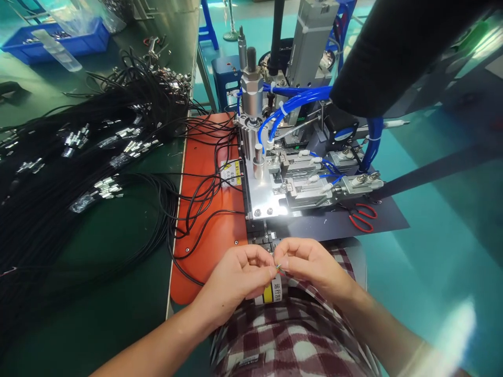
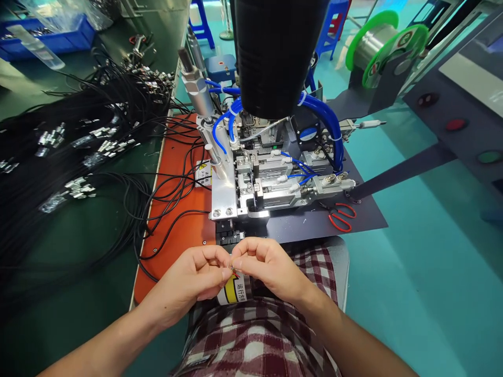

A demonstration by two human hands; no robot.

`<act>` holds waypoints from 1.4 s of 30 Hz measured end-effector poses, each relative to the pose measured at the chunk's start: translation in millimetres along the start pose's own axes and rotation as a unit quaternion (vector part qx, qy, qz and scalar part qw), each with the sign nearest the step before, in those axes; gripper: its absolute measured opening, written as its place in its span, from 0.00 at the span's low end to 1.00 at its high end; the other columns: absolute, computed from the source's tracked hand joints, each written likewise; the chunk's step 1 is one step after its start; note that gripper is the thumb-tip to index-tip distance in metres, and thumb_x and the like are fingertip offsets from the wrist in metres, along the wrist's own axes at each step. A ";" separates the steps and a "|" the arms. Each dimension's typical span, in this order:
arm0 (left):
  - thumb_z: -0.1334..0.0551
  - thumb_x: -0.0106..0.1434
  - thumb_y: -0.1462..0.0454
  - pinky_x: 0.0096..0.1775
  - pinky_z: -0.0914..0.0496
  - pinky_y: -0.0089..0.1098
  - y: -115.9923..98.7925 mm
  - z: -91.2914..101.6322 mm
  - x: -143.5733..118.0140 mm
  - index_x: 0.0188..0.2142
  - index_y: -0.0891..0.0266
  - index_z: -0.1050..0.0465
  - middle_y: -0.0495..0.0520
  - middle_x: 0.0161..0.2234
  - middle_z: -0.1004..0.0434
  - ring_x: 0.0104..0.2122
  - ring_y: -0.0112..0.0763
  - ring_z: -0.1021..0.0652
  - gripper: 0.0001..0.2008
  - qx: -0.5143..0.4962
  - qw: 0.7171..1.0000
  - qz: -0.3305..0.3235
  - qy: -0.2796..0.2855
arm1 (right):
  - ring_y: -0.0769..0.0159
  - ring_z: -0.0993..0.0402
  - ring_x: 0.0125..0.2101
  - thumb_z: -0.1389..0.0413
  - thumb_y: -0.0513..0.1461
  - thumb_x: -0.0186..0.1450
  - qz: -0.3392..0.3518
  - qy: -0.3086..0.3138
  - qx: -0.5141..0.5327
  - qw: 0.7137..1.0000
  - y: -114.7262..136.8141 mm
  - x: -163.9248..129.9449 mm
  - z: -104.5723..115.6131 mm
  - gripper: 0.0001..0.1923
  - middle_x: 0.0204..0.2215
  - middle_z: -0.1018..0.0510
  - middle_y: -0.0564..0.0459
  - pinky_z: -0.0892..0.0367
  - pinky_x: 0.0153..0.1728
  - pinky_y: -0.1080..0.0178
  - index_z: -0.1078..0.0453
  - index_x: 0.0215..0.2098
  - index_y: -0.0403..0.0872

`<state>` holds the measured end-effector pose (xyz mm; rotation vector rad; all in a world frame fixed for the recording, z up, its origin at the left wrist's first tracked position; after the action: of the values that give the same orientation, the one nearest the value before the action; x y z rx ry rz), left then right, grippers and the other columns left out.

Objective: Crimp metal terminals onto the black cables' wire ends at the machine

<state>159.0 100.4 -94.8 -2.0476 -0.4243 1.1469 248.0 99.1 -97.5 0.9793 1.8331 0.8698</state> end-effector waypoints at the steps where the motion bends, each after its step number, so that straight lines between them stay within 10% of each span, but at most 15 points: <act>1: 0.36 0.55 0.64 0.18 0.54 0.22 0.1 0.5 -0.3 0.27 0.64 0.33 0.40 0.15 0.45 0.15 0.15 0.46 0.07 0.003 1.000 0.000 0.000 | 0.75 0.48 0.19 0.41 0.41 0.59 0.007 0.006 -0.009 1.000 1.5 0.1 -0.4 0.07 0.19 0.35 0.60 0.52 0.19 0.69 0.29 0.26 0.45; 15: 0.37 0.57 0.63 0.19 0.52 0.22 -1.8 7.2 0.1 0.29 0.64 0.33 0.40 0.17 0.44 0.16 0.17 0.45 0.07 -0.004 0.998 -0.039 -0.047 | 0.71 0.44 0.22 0.44 0.41 0.61 0.103 -0.152 -0.158 0.970 17.3 -15.2 7.1 0.08 0.22 0.35 0.57 0.45 0.23 0.66 0.33 0.27 0.46; 23: 0.37 0.59 0.63 0.25 0.40 0.24 -26.5 11.9 -15.3 0.29 0.63 0.29 0.49 0.27 0.33 0.24 0.23 0.34 0.05 0.119 0.969 -0.170 -0.135 | 0.74 0.51 0.18 0.46 0.47 0.63 0.064 -0.161 -0.062 0.983 -0.9 -18.1 -0.2 0.14 0.18 0.43 0.63 0.51 0.18 0.69 0.38 0.27 0.47; 29: 0.38 0.60 0.60 0.20 0.53 0.25 -0.4 13.3 -3.2 0.29 0.62 0.33 0.40 0.14 0.46 0.15 0.19 0.47 0.09 0.016 0.996 -0.038 -0.085 | 0.73 0.48 0.18 0.47 0.44 0.64 0.057 -0.157 -0.073 0.983 -4.8 -18.1 2.1 0.10 0.17 0.41 0.63 0.49 0.19 0.69 0.36 0.30 0.47; 42: 0.39 0.59 0.63 0.21 0.55 0.26 2.4 6.0 -2.8 0.30 0.64 0.35 0.39 0.15 0.45 0.16 0.17 0.48 0.07 -0.045 0.996 -0.024 -0.067 | 0.70 0.39 0.23 0.43 0.39 0.61 0.080 -0.172 -0.203 0.961 2.6 -23.5 4.3 0.04 0.24 0.32 0.57 0.41 0.24 0.66 0.31 0.32 0.46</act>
<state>152.2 99.8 -96.8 -2.0317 -0.5981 1.2614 260.2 80.4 -88.5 0.9504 1.2325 1.0480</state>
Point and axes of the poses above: each hand's wrist, its own x-axis towards the middle knuckle, its own z-axis out of the back of the hand, y = z × x, the point moved 9 cm from there along x, towards the middle knuckle
